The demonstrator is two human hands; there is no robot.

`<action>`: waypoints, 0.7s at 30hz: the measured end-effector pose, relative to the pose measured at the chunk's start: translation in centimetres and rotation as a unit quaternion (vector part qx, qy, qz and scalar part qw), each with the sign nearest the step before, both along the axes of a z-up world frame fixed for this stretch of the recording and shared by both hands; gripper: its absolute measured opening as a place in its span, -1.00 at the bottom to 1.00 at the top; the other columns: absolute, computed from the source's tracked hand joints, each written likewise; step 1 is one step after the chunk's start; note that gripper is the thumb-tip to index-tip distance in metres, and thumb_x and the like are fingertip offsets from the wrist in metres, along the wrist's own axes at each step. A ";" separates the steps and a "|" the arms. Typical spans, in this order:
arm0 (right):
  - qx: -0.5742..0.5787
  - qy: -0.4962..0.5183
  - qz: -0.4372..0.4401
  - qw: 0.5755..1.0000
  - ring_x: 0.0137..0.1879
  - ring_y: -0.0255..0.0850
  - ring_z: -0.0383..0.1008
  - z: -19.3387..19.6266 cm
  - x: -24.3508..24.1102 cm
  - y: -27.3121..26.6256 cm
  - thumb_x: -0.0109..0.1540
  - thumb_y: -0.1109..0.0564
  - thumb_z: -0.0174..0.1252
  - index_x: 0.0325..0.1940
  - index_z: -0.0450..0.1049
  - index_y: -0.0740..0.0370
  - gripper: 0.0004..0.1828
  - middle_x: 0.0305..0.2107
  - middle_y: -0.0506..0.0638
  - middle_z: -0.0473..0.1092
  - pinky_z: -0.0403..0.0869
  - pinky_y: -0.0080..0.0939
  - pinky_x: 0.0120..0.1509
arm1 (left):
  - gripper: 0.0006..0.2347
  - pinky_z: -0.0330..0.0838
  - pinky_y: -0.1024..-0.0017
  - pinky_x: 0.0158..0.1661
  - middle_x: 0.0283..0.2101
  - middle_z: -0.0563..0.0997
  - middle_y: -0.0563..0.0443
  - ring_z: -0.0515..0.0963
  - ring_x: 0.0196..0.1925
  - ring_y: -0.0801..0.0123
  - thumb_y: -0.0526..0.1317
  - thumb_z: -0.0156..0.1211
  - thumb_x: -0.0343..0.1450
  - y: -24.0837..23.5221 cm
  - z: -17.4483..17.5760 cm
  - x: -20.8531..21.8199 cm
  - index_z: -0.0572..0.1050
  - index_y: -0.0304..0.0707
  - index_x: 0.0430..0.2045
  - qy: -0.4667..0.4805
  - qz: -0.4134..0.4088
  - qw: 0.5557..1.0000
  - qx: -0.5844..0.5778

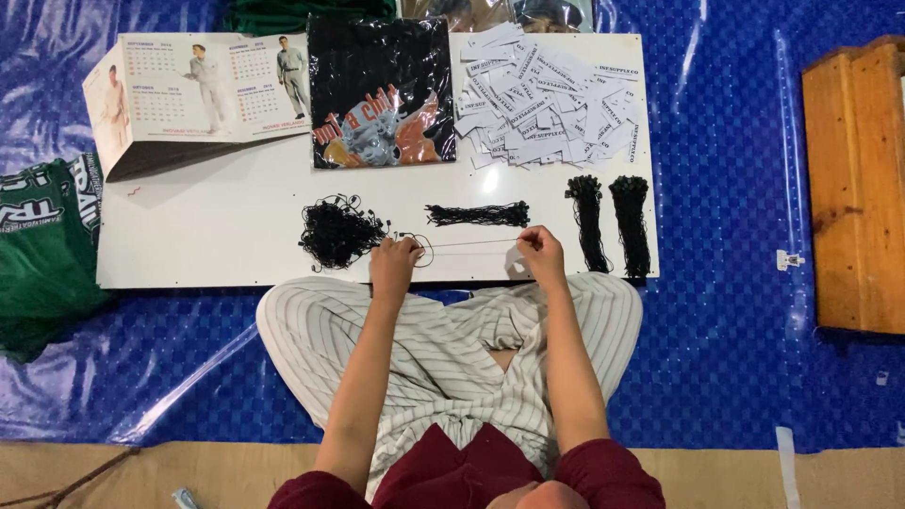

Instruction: Sorting and organizing black strings into neat bundles on a white board

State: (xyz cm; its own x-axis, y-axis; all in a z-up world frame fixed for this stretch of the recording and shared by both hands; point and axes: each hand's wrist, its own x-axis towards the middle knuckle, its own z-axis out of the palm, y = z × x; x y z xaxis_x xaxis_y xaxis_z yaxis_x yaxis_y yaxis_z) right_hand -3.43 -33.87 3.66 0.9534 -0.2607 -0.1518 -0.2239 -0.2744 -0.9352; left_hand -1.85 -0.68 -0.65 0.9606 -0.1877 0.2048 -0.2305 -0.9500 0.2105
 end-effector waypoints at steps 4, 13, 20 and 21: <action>-0.025 0.057 0.054 0.997 -0.25 -0.26 0.44 0.3 -0.3 -0.2 0.17 0.23 0.24 -0.20 0.56 0.10 -0.86 -0.42 -0.02 0.49 0.47 -0.13 -0.10 | -0.83 0.43 0.30 -0.22 -0.54 0.58 0.24 0.56 -0.28 0.30 0.16 0.22 0.37 1.1 -2.8 0.7 0.56 0.27 -0.38 0.011 0.005 0.999 0.035; -0.065 0.097 0.110 0.987 -0.21 -0.15 0.48 1.4 -1.2 -0.6 0.18 0.25 0.24 -0.18 0.58 0.18 -0.87 -0.39 0.06 0.51 0.48 -0.04 -0.06 | -0.92 0.33 0.35 -0.24 -0.52 0.55 0.31 0.54 -0.25 0.34 0.09 0.31 0.33 3.9 0.2 0.4 0.59 0.38 -0.42 0.066 0.069 0.994 0.044; -0.082 0.102 0.119 0.984 -0.18 -0.15 0.51 -0.3 -1.0 -0.8 0.17 0.24 0.26 -0.18 0.58 0.17 -0.86 -0.37 0.04 0.52 0.49 -0.05 -0.03 | -0.94 0.26 0.35 -0.13 -0.31 0.56 0.33 0.47 -0.06 0.36 0.06 0.22 0.42 3.3 -0.9 0.6 0.56 0.35 -0.37 0.125 0.084 0.988 0.041; -0.081 0.100 0.129 0.983 -0.16 -0.13 0.52 -0.4 -1.0 -0.7 0.19 0.23 0.25 -0.17 0.58 0.16 -0.86 -0.35 0.04 0.53 0.50 -0.04 -0.01 | -0.96 0.28 0.34 -0.12 -0.23 0.61 0.29 0.49 -0.01 0.34 0.02 0.23 0.45 2.8 0.5 0.5 0.60 0.33 -0.34 0.161 0.068 0.984 0.038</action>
